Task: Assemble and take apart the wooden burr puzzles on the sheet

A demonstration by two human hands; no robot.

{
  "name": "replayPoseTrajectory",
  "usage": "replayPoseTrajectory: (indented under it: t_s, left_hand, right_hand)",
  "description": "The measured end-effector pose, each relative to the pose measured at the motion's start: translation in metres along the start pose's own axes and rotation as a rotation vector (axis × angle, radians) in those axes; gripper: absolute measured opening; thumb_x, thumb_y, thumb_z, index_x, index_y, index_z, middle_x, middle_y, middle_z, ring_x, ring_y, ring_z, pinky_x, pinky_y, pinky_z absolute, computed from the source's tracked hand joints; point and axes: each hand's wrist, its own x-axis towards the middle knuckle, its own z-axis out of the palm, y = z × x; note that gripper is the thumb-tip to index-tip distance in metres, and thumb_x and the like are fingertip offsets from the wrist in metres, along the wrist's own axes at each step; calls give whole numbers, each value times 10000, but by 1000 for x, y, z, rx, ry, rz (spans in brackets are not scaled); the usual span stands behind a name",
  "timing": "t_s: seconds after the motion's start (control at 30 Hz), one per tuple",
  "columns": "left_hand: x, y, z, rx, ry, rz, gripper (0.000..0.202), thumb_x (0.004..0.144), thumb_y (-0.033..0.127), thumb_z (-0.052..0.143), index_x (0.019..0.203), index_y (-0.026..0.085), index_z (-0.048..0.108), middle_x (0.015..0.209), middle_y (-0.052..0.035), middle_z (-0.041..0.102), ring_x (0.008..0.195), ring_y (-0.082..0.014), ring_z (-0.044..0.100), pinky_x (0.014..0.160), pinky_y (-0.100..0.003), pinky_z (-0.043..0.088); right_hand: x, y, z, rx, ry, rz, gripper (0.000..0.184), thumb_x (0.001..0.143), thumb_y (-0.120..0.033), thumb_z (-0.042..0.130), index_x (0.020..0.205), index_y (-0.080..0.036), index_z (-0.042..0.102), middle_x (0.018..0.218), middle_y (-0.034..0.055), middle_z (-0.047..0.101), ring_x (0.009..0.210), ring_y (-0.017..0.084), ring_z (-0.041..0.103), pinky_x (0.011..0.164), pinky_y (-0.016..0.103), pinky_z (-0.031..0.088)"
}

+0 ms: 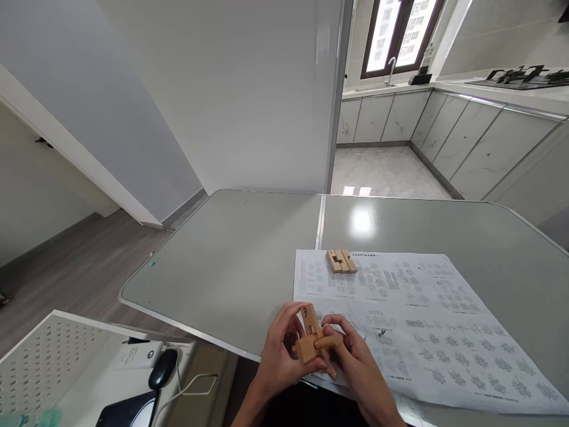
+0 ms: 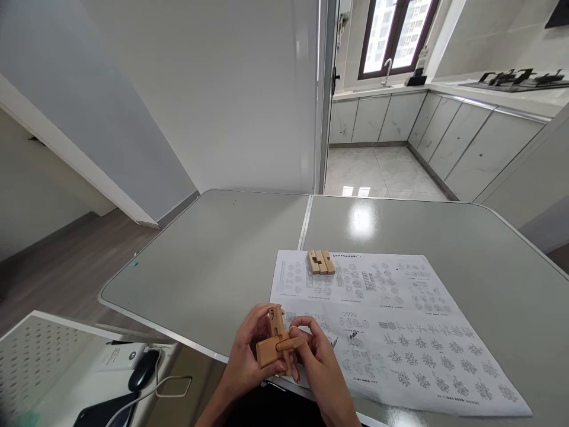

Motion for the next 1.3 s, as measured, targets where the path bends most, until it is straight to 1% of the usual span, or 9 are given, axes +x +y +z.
replayPoseTrajectory:
  t_s: [0.1,0.27,0.53,0.67,0.83,1.0,1.13,1.2,1.3]
  left_hand:
    - [0,1,1,40,8,55,864,662,785,818,1341,280,644,1257,-109,605,742,-144,518,614,-260,455]
    - [0,7,2,77,5,52,624,803,715,739,1190,230,670,1101,-88,664,847,-205,578,709,-298,483]
    - [2,11,1,99,-35,-37,715,822,738,702,1328,236,657,1123,-87,676,864,-215,583,783,-327,484]
    - [3,12,0,109,-48,-42,759,826,761,684,1379,242,652,1121,-90,681,884,-223,584,827,-344,491]
    - [2,9,2,26,-44,-121,744,864,642,724,1459,222,566,1199,-107,665,731,-139,556,631,-249,459]
    - [5,11,6,14,-50,-172,477,966,475,664,1369,228,594,1198,-89,676,695,-106,543,613,-232,444]
    - [7,13,9,54,-26,-197,364,998,437,622,1293,223,630,1128,-77,703,704,-119,554,626,-244,467]
    - [7,13,11,90,-13,-213,338,1008,436,603,1267,223,645,1087,-69,714,703,-127,559,630,-252,479]
    - [6,13,14,132,-8,-237,332,1007,431,597,1265,229,650,1016,-55,724,703,-138,571,625,-253,487]
  right_hand:
    - [-1,1,-2,-7,-12,11,527,849,-728,721,976,-231,600,575,-54,573,484,112,459,509,232,419]
    - [-3,-1,-1,26,-24,34,466,869,-671,740,908,-230,596,684,-36,586,530,106,427,506,226,414]
    - [0,1,-3,10,38,1,437,876,-659,737,921,-230,663,789,-3,619,668,151,517,617,255,478]
    - [-3,-1,-5,36,36,7,434,876,-658,735,971,-237,687,821,1,653,594,132,494,590,262,472]
    - [-6,-8,-15,30,126,-34,448,871,-638,749,1051,-231,702,704,-11,633,564,131,485,592,262,460]
    - [-5,-26,-42,-111,323,-139,469,875,-630,749,1092,-223,665,670,-10,624,580,151,488,579,272,446]
    - [-7,-51,-81,-284,410,-246,448,873,-630,746,1063,-240,636,837,44,712,608,160,524,552,278,447]
    - [-8,-66,-103,-397,425,-287,456,856,-636,753,1058,-238,657,966,77,729,627,168,546,549,295,466]
    - [-6,-88,-136,-582,471,-299,473,848,-672,725,1020,-232,719,1053,103,730,705,203,590,567,318,494]
